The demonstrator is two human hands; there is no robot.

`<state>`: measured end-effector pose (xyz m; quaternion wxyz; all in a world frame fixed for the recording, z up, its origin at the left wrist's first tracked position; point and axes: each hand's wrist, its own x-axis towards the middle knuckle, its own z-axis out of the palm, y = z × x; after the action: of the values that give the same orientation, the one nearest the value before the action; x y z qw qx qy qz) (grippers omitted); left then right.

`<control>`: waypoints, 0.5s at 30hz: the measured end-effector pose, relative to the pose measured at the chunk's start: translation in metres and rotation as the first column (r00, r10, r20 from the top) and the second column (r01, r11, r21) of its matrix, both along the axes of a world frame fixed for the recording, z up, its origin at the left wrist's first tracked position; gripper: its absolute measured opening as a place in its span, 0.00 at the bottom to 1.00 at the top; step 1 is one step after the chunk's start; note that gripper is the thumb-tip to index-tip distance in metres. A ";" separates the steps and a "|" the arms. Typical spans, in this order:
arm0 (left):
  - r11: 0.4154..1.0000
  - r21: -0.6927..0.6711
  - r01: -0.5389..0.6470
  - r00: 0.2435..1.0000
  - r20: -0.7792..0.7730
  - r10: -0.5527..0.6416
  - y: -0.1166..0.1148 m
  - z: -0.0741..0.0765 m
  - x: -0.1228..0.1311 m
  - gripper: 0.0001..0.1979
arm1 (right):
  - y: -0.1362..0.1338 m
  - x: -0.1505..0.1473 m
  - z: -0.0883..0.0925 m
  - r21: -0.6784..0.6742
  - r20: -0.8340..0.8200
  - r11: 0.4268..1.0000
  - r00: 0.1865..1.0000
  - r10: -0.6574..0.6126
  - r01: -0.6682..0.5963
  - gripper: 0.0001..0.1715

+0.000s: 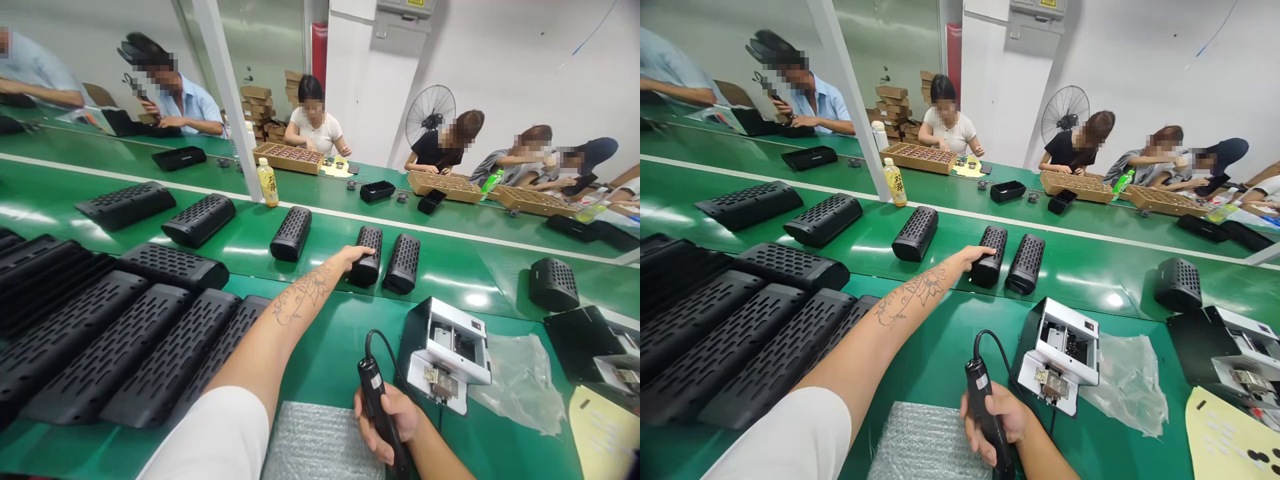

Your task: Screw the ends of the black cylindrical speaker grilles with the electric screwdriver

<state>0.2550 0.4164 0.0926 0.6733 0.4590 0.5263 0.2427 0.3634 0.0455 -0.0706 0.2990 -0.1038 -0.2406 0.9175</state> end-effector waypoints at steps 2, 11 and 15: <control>0.999 0.035 -0.007 0.996 0.085 0.004 -0.014 0.013 -0.018 0.25 | 0.002 0.002 0.002 0.019 -0.005 1.000 1.000 0.004 -0.003 0.46; 0.944 0.322 -0.069 0.951 0.307 -0.035 -0.128 0.068 -0.145 0.63 | 0.010 0.002 0.010 0.083 0.097 0.996 0.995 -0.022 0.014 0.41; 0.907 0.411 -0.094 0.980 0.197 0.012 -0.161 0.072 -0.163 0.73 | 0.012 0.000 0.015 0.086 0.101 0.996 0.995 -0.003 -0.006 0.40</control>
<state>0.0917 0.2553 0.1648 0.5996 0.5528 0.4078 0.4106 0.3630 0.0574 -0.0555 0.2898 -0.1370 -0.2950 0.9001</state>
